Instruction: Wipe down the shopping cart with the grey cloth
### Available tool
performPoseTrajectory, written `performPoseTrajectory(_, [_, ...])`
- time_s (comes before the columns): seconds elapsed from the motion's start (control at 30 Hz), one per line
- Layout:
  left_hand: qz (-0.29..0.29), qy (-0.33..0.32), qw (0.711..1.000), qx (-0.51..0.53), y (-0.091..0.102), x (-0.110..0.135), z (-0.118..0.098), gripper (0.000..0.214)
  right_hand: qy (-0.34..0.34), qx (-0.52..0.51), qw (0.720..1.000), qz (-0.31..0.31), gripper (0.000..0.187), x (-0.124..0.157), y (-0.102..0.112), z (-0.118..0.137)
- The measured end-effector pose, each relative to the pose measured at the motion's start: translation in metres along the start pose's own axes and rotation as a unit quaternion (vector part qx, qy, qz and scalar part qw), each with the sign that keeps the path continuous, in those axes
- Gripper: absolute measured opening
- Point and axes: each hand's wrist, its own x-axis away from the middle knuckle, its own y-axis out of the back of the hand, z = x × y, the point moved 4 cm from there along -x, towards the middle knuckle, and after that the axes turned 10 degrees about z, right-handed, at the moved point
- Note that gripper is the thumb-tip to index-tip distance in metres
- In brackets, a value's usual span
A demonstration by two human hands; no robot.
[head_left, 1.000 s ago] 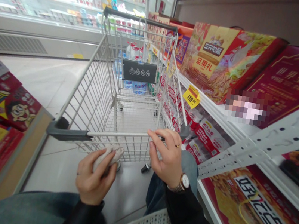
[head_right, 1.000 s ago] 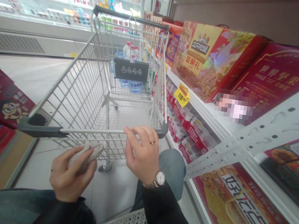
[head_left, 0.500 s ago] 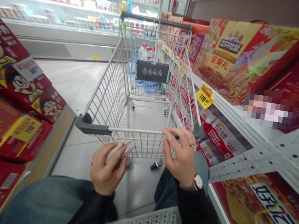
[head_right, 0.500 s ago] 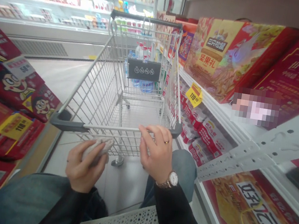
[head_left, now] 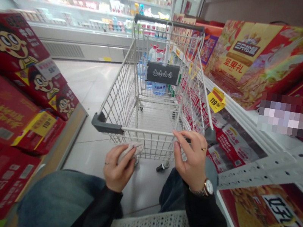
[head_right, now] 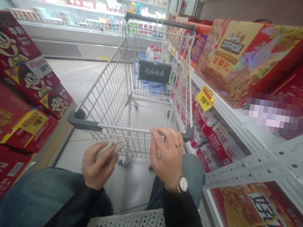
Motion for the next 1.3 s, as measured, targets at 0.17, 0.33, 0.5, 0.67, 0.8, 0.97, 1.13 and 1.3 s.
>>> performPoseTrajectory(0.17, [-0.037,0.024,0.999,-0.006,0.017,-0.014,-0.002,0.054,0.002,0.005,1.0,-0.004,0.043,0.001,0.002,-0.002])
performPoseTrajectory(0.33, [-0.049,0.032,0.998,-0.014,0.021,-0.018,0.0,0.053,0.008,0.006,1.0,-0.011,0.043,0.002,0.002,-0.001])
performPoseTrajectory(0.5, [-0.01,0.038,0.999,-0.003,0.006,0.001,0.003,0.043,0.007,0.007,1.0,-0.014,0.043,0.002,0.001,-0.001])
performPoseTrajectory(0.67, [-0.058,0.062,0.996,-0.007,0.02,-0.01,0.006,0.051,0.006,0.014,1.0,-0.017,0.043,0.003,0.001,-0.002])
performPoseTrajectory(0.8, [-0.062,0.064,0.996,-0.009,0.018,-0.009,0.011,0.052,0.008,0.015,1.0,-0.02,0.043,0.003,0.002,-0.003])
performPoseTrajectory(0.97, [-0.03,0.061,0.998,-0.003,0.008,0.008,0.015,0.043,0.014,0.015,1.0,-0.023,0.042,0.003,0.001,-0.003])
performPoseTrajectory(1.13, [-0.094,0.082,0.992,-0.038,0.033,-0.012,0.023,0.05,0.008,0.014,1.0,-0.017,0.043,0.004,0.0,-0.004])
performPoseTrajectory(1.3, [-0.076,0.072,0.994,-0.017,0.026,-0.006,0.029,0.042,0.01,0.015,0.999,-0.027,0.043,0.004,0.002,-0.003])
